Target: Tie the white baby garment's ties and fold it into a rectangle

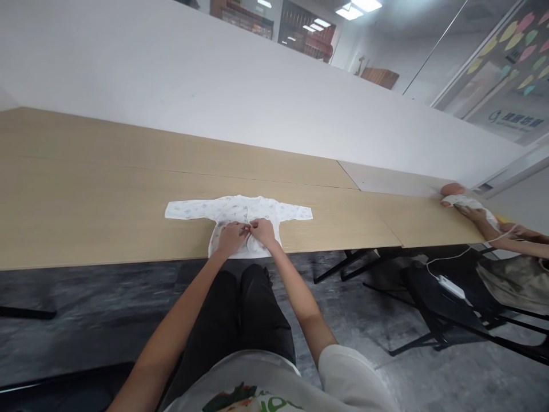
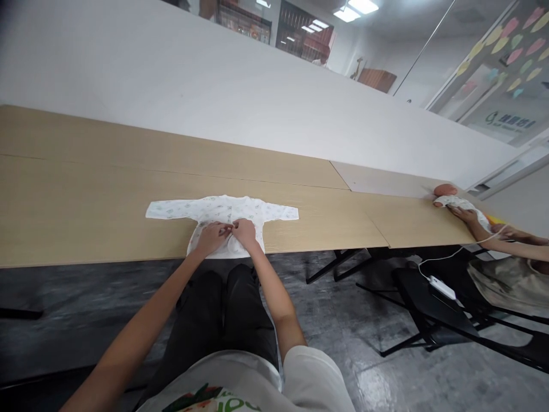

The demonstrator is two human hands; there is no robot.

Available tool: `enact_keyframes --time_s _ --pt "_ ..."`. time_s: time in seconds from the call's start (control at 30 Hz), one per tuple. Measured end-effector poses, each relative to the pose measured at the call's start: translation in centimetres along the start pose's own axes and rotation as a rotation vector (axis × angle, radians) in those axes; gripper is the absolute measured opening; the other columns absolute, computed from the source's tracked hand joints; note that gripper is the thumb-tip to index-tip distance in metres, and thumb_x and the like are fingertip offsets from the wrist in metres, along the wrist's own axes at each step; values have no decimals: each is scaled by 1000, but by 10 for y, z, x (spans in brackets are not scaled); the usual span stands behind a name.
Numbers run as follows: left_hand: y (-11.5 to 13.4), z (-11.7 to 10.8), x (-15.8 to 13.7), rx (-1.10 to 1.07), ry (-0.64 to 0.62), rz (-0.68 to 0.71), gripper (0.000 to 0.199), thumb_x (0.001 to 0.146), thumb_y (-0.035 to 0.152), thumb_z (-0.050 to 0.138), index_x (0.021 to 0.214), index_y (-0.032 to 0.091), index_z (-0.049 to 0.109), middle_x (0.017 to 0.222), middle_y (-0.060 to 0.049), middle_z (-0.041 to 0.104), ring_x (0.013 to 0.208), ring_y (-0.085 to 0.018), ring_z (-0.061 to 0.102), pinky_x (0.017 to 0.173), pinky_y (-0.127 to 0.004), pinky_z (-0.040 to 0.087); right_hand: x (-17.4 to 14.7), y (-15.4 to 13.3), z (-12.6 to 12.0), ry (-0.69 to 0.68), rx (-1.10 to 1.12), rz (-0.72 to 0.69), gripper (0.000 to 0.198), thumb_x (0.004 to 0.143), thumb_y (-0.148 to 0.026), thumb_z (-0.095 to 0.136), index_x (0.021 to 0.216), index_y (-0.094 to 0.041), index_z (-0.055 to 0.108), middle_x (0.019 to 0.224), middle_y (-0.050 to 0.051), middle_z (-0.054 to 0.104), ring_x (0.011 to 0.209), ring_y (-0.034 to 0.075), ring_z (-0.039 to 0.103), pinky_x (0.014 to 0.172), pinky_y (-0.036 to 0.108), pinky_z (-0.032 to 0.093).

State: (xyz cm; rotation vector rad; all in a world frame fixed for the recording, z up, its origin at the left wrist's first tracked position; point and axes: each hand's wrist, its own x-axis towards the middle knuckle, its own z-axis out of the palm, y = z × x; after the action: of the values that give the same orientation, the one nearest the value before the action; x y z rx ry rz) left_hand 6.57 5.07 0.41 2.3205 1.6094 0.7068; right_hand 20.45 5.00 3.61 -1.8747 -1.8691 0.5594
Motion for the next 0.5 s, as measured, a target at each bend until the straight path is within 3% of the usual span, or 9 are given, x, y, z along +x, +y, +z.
enact_keyframes --time_s 0.2,0.5 --pt "-1 1 1 -55 35 -19 28 83 34 54 97 21 75 102 -11 72 97 -28 64 92 -40 45 3 18 -1 4 367 62 19 72 -11 71 88 -20 72 69 -1 72 73 17 70 73 26 53" --pt "-2 4 4 -353 27 -100 31 76 28 52 95 17 73 87 -8 75 78 -22 67 77 -32 51 0 19 2 44 370 34 27 71 -7 65 93 -21 70 79 -2 72 80 15 69 80 26 53"
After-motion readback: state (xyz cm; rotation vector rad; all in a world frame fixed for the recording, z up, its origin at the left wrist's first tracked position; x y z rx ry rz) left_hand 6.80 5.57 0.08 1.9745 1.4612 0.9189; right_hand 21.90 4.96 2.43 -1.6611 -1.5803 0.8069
